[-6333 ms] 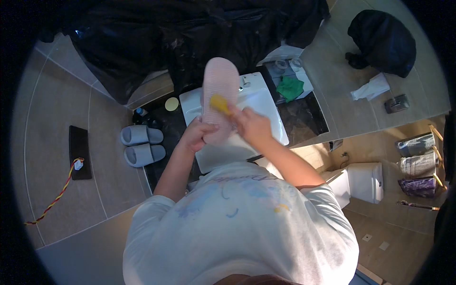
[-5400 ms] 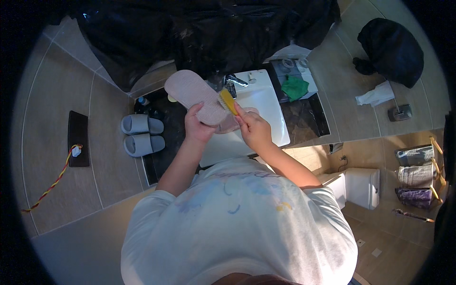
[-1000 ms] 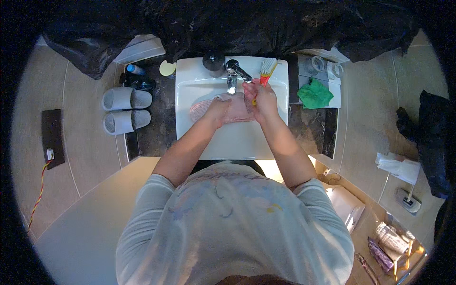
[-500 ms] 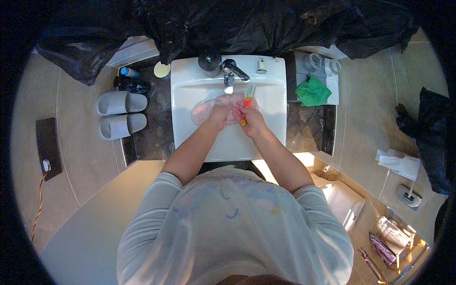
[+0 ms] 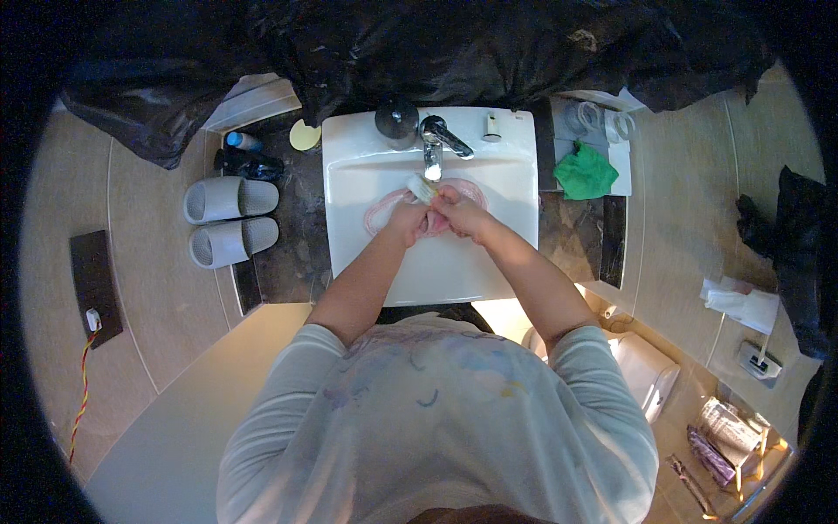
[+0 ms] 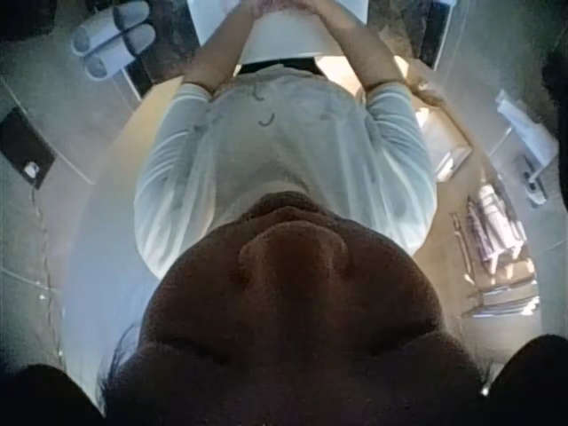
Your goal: The person scrubs a pair of pink slippers with a brush and water at a bathroom sink, then rinses and wrings them. The person also scrubs a green cloth with the same brush and rinses it.
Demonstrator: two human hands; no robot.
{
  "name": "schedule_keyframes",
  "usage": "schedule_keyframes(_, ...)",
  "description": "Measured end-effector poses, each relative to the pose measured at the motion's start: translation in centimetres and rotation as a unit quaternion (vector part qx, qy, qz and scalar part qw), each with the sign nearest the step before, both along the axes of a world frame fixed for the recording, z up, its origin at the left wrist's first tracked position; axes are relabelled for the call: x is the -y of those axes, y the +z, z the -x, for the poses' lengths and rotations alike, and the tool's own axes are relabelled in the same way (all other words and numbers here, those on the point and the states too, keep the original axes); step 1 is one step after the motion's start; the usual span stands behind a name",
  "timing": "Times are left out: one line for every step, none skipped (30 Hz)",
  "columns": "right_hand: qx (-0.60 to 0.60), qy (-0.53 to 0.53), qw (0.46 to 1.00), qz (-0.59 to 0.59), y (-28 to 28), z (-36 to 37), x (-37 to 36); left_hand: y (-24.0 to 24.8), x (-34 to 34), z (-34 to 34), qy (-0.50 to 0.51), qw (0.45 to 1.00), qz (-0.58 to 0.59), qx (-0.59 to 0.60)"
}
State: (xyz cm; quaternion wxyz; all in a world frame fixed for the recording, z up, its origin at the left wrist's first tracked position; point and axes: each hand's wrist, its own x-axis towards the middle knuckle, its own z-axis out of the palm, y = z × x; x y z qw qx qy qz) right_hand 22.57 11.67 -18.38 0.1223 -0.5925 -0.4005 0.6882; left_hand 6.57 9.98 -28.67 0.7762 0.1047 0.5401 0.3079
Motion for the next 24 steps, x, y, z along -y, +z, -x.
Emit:
schedule_keyframes(0.025, 0.044, 0.997, -0.053, -1.3, -0.4, -0.4, -0.9, 0.1, 0.0, -0.013, 0.999, -0.006, -0.037)
schedule_keyframes(0.088, 0.084, 0.985, -0.118, -2.2, -0.8, -1.0, -2.1, 0.4, 0.0, -0.023, 0.997, -0.011, -0.074)
schedule_keyframes(0.151, 0.122, 0.964, -0.183, -2.3, -1.2, -1.8, -2.1, 0.2, -0.4, -0.037, 0.993, -0.016, -0.110)
schedule_keyframes(0.211, 0.158, 0.932, -0.247, -2.5, -1.2, -2.5, -2.0, 0.1, -0.7, -0.035, 0.990, -0.019, -0.137)
schedule_keyframes(0.203, 0.160, 0.952, -0.161, -2.8, -1.0, -3.2, -1.9, 0.2, -1.2, -0.032, 0.986, -0.021, -0.164)
schedule_keyframes(0.190, 0.142, 0.954, -0.183, -3.6, -0.8, -3.3, -1.2, 0.2, -1.8, -0.036, 0.981, -0.023, -0.189)
schedule_keyframes(0.177, 0.123, 0.955, -0.205, -4.5, -0.8, -3.3, -0.3, 0.1, -2.3, -0.047, 0.979, -0.028, -0.195)
schedule_keyframes(0.165, 0.104, 0.954, -0.227, -5.4, -0.8, -3.3, 0.7, 0.0, -2.7, -0.058, 0.978, -0.033, -0.199)
schedule_keyframes(0.188, 0.136, 0.945, -0.229, -5.0, -0.2, -3.5, 1.3, 0.0, -2.8, -0.064, 0.976, -0.037, -0.207)
schedule_keyframes(0.210, 0.168, 0.935, -0.232, -3.9, 0.6, -4.0, 1.6, 0.0, -2.8, -0.042, 0.982, -0.036, -0.180)
schedule_keyframes(0.232, 0.199, 0.923, -0.234, -2.8, 1.2, -4.3, 1.8, 0.0, -2.9, -0.020, 0.988, -0.035, -0.152)
schedule_keyframes(0.250, 0.187, 0.922, -0.228, -2.1, 1.8, -4.2, 1.9, 0.0, -2.9, 0.000, 0.992, -0.034, -0.124)
schedule_keyframes(0.268, 0.176, 0.921, -0.222, -1.5, 2.3, -4.0, 1.4, 0.1, -2.8, -0.005, 0.993, -0.030, -0.116)
schedule_keyframes(0.286, 0.164, 0.919, -0.215, -0.9, 2.7, -3.9, 0.8, 0.1, -2.6, -0.011, 0.994, -0.026, -0.107)
schedule_keyframes(0.297, 0.159, 0.918, -0.209, 0.5, 3.1, -3.7, -0.2, 0.1, -2.4, -0.015, 0.995, -0.022, -0.098)
schedule_keyframes(0.310, 0.154, 0.916, -0.202, 2.5, 3.5, -3.5, -0.9, 0.2, -2.4, -0.017, 0.995, -0.019, -0.094)
schedule_keyframes(0.323, 0.144, 0.915, -0.195, 3.6, 3.5, -3.5, -1.7, 0.4, -2.4, -0.024, 0.994, -0.029, -0.100)
schedule_keyframes(0.315, 0.142, 0.919, -0.187, 2.9, 3.3, -3.7, -2.3, 0.4, -2.3, -0.028, 0.993, -0.039, -0.106)
schedule_keyframes(0.306, 0.141, 0.924, -0.181, 2.0, 3.2, -3.9, -3.7, 0.8, -2.2, -0.042, 0.985, -0.104, -0.134)
schedule_keyframes(0.295, 0.145, 0.929, -0.172, 1.6, 3.5, -4.2, -5.7, 1.3, -1.7, -0.054, 0.967, -0.181, -0.171)
schedule_keyframes(0.283, 0.128, 0.930, -0.196, 1.6, 3.6, -4.3, -6.2, 1.5, -1.5, -0.065, 0.941, -0.260, -0.206)
schedule_keyframes(0.270, 0.111, 0.931, -0.220, 1.5, 3.9, -4.5, -6.6, 1.6, -1.2, -0.066, 0.950, -0.228, -0.204)
schedule_keyframes(0.256, 0.094, 0.931, -0.244, 1.6, 4.2, -4.6, -6.9, 1.8, -0.8, -0.068, 0.951, -0.214, -0.214)
schedule_keyframes(0.260, 0.088, 0.932, -0.235, 1.1, 3.6, -4.9, -3.9, 1.0, -1.9, -0.068, 0.978, -0.080, -0.180)
